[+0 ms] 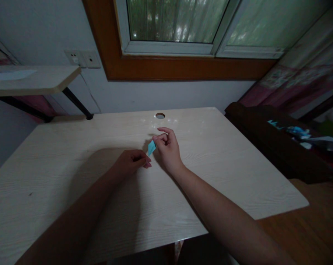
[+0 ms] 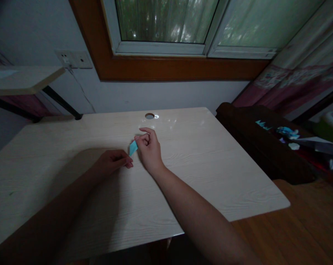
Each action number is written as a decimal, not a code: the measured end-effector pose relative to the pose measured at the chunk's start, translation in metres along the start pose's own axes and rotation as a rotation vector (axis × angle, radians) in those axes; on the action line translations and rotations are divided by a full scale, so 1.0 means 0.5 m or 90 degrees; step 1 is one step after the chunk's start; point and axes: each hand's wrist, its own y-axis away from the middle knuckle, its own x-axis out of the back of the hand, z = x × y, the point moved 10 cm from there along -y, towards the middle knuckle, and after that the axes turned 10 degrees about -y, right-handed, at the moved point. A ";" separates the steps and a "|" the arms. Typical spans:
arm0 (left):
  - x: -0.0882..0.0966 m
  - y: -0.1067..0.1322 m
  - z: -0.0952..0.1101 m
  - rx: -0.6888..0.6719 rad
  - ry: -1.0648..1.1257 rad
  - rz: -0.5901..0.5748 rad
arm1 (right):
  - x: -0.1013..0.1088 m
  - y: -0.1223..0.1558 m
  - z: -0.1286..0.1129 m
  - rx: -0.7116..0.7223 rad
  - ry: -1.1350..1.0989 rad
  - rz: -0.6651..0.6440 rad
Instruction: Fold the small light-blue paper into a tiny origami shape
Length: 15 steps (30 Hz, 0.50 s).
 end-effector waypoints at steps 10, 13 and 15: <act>0.041 0.002 0.008 -0.016 0.041 0.114 | -0.013 0.003 0.017 -0.061 -0.040 -0.029; 0.041 -0.001 0.001 -0.003 0.000 0.121 | -0.024 0.008 0.017 -0.058 -0.021 -0.065; 0.039 -0.002 -0.007 0.006 -0.017 0.122 | -0.031 0.011 0.014 -0.047 0.001 -0.089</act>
